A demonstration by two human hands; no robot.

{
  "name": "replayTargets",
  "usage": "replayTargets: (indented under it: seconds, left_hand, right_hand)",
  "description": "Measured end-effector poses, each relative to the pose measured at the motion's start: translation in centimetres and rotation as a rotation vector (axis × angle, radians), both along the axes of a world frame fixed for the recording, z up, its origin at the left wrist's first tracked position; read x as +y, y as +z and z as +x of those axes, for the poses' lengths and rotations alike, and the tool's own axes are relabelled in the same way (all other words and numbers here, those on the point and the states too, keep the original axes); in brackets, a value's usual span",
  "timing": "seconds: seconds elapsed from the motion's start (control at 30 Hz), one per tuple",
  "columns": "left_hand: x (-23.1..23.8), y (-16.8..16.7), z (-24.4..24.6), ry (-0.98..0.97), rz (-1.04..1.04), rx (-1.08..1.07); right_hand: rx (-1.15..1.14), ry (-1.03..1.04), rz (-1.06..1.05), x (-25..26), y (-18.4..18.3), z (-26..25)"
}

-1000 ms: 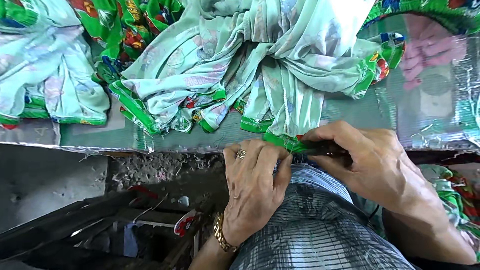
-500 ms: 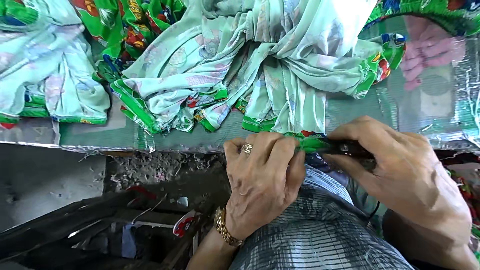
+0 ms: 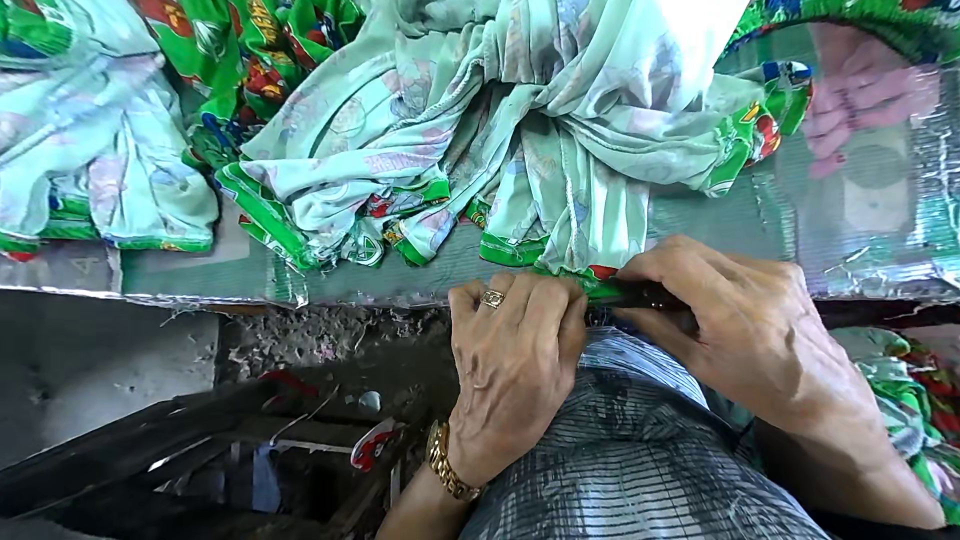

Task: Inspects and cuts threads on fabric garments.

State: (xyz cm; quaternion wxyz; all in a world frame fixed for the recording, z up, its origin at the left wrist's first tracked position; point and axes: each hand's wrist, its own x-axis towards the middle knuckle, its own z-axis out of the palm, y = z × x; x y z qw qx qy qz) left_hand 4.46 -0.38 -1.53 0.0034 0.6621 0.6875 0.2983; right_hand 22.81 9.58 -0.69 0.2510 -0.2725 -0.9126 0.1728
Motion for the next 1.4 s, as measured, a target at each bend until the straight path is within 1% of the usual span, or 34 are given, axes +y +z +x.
replayTargets:
  seconds: [0.37, 0.53, 0.77, 0.83, 0.93, 1.0, 1.07, 1.13, 1.2, 1.27, 1.4]
  left_hand:
    - [-0.5, -1.0, 0.7, 0.006, 0.160, -0.038]
    - [-0.6, -1.2, 0.9, 0.002, 0.167, -0.083]
    - [-0.6, -1.2, 1.1, -0.039, 0.177, -0.107]
    - [-0.9, -1.2, 0.9, -0.070, 0.172, -0.144]
    - [-1.5, -0.6, -0.3, -0.099, 0.201, -0.240]
    - [-1.2, -0.1, -0.9, -0.052, 0.194, -0.173]
    - [-0.4, 0.4, -0.9, -0.004, 0.097, -0.023]
    - [0.4, 0.3, -0.7, 0.011, 0.006, 0.113]
    - [0.7, 0.0, -0.7, 0.001, -0.039, 0.150]
    - [0.3, 0.0, -1.1, -0.007, -0.036, 0.105]
    - [-0.8, -0.1, -2.1, -0.002, 0.004, -0.035]
  right_hand:
    - [0.088, 0.006, 0.054, -0.7, -0.8, -0.2]
    - [0.144, 0.001, 0.075, -0.8, -1.3, -0.4]
    - [0.125, 0.007, 0.091, -0.8, -1.6, -0.5]
    - [0.123, 0.019, 0.031, -0.7, -1.3, -0.4]
    - [0.231, 0.068, -0.240, 0.0, -0.2, 0.5]
    - [0.367, 0.096, -0.384, 0.4, 0.6, 0.6]
    - [0.424, 0.113, -0.415, 0.5, 1.0, -0.1]
    - [0.395, 0.118, -0.403, 0.8, 1.0, -1.2]
    - [0.294, 0.113, -0.377, 1.2, 0.4, -2.0]
    - [0.195, 0.103, -0.338, 1.4, -0.2, -2.2]
    - [0.168, 0.105, -0.310, 1.2, -0.6, -2.0]
